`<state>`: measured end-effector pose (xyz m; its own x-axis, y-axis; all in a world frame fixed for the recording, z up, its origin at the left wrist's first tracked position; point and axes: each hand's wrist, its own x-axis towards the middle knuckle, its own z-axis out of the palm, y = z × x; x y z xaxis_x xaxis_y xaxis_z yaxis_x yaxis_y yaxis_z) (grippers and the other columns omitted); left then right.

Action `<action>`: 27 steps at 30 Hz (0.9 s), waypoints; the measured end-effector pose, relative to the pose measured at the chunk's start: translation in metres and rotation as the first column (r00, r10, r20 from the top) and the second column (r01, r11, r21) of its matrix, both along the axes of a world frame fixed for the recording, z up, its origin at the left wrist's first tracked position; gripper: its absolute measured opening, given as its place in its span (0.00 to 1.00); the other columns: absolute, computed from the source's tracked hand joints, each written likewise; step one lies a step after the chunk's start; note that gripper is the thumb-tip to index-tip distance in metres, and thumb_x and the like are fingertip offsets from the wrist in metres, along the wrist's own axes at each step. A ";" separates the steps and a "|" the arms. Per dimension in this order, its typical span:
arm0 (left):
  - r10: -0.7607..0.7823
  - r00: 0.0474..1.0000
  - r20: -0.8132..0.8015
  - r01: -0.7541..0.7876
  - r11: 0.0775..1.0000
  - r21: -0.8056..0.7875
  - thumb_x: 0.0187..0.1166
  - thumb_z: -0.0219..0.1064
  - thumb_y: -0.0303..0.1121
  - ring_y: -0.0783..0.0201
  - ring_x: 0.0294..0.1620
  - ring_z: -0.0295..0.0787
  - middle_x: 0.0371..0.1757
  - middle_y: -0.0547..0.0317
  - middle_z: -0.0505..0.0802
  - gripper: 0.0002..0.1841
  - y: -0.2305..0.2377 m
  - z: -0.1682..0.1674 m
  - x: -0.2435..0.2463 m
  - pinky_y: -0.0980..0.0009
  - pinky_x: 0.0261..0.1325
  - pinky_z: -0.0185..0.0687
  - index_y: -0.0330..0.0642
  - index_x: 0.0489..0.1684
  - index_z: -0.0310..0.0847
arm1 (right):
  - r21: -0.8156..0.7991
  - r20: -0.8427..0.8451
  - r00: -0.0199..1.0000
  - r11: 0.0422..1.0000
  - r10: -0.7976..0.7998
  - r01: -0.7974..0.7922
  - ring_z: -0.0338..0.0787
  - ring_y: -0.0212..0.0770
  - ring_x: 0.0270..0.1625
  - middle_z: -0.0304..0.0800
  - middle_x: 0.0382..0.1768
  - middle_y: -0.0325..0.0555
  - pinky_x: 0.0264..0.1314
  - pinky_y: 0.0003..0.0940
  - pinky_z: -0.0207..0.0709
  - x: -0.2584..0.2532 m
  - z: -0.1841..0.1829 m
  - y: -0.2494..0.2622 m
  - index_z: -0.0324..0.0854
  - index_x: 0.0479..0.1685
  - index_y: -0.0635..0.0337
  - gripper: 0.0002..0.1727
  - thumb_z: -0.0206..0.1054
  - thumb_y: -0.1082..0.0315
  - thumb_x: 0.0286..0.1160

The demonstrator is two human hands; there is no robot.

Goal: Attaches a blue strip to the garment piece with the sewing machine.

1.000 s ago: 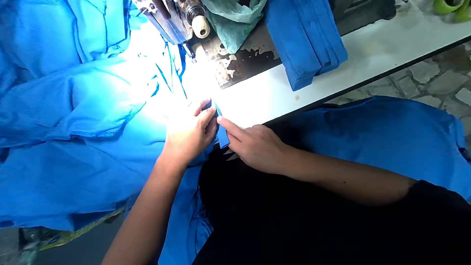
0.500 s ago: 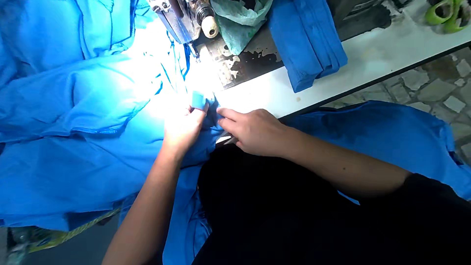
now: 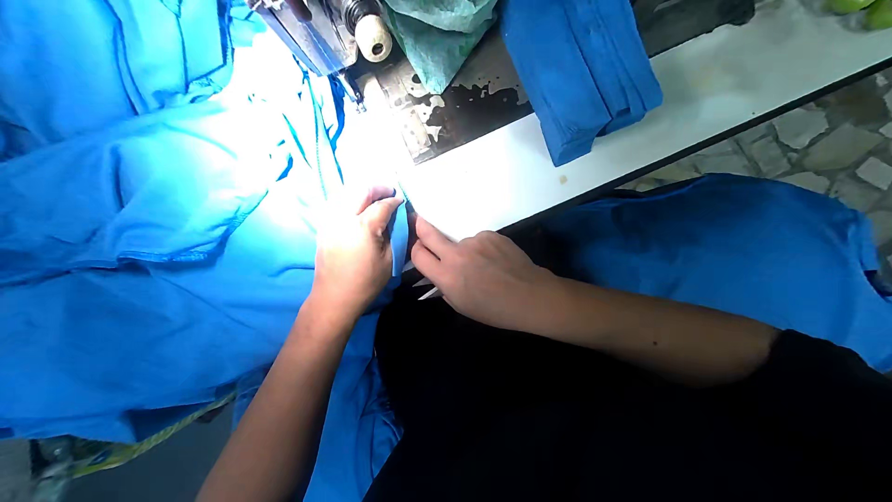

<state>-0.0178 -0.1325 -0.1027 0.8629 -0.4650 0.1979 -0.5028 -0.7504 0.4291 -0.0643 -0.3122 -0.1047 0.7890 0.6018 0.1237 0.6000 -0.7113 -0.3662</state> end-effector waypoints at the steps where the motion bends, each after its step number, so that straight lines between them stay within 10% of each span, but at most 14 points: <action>1: 0.000 1.000 0.014 0.000 1.000 0.013 0.78 0.59 0.21 0.42 0.61 0.89 0.59 0.39 0.92 0.14 0.000 -0.001 0.000 0.46 0.64 0.79 0.31 0.50 0.92 | -0.015 0.008 1.000 1.000 -0.006 0.006 0.80 0.41 0.14 0.85 0.68 0.62 0.13 0.35 0.70 -0.001 -0.001 0.000 0.87 0.48 0.63 0.09 0.68 0.72 0.73; 8: -0.079 0.993 0.092 0.073 0.995 0.074 0.74 0.61 0.23 0.35 0.61 0.87 0.57 0.37 0.92 0.13 0.001 -0.005 0.003 0.41 0.62 0.77 0.30 0.48 0.91 | 0.161 -0.110 0.994 0.987 0.023 -0.005 0.90 0.48 0.26 0.91 0.53 0.56 0.22 0.44 0.80 0.013 0.009 -0.020 0.89 0.43 0.62 0.08 0.75 0.72 0.66; 12: -0.123 0.979 0.162 0.113 0.991 0.069 0.72 0.61 0.24 0.34 0.63 0.86 0.56 0.37 0.93 0.13 0.004 -0.011 0.008 0.44 0.68 0.75 0.30 0.44 0.91 | 0.026 -0.240 0.953 0.980 -0.185 0.197 0.89 0.56 0.39 0.81 0.55 0.62 0.38 0.50 0.80 0.061 0.026 -0.041 0.80 0.59 0.66 0.17 0.67 0.68 0.74; 15: -0.145 0.973 0.177 0.138 0.989 0.049 0.72 0.60 0.22 0.36 0.63 0.87 0.55 0.36 0.93 0.12 0.004 -0.013 0.012 0.45 0.68 0.76 0.29 0.41 0.91 | 0.020 -0.164 0.982 0.995 -0.093 0.097 0.88 0.57 0.43 0.82 0.48 0.62 0.43 0.50 0.80 0.075 0.022 -0.039 0.83 0.52 0.68 0.12 0.63 0.69 0.80; 20: 0.098 0.989 -0.113 -0.117 0.977 -0.178 0.82 0.58 0.32 0.64 0.51 0.87 0.47 0.49 0.93 0.14 0.003 -0.005 0.015 0.64 0.58 0.78 0.34 0.47 0.89 | -0.044 -0.124 0.992 0.999 -0.001 -0.004 0.86 0.61 0.46 0.82 0.48 0.61 0.44 0.54 0.76 0.086 0.011 -0.033 0.84 0.66 0.57 0.23 0.58 0.51 0.87; 27: 0.145 0.963 -0.226 -0.197 0.954 -0.226 0.86 0.55 0.33 0.84 0.35 0.77 0.33 0.66 0.84 0.11 -0.001 0.005 0.023 0.83 0.42 0.72 0.37 0.44 0.82 | 0.140 0.073 0.996 0.988 0.057 -0.067 0.90 0.60 0.47 0.88 0.43 0.62 0.45 0.53 0.80 0.098 -0.007 -0.026 0.85 0.44 0.69 0.16 0.65 0.61 0.79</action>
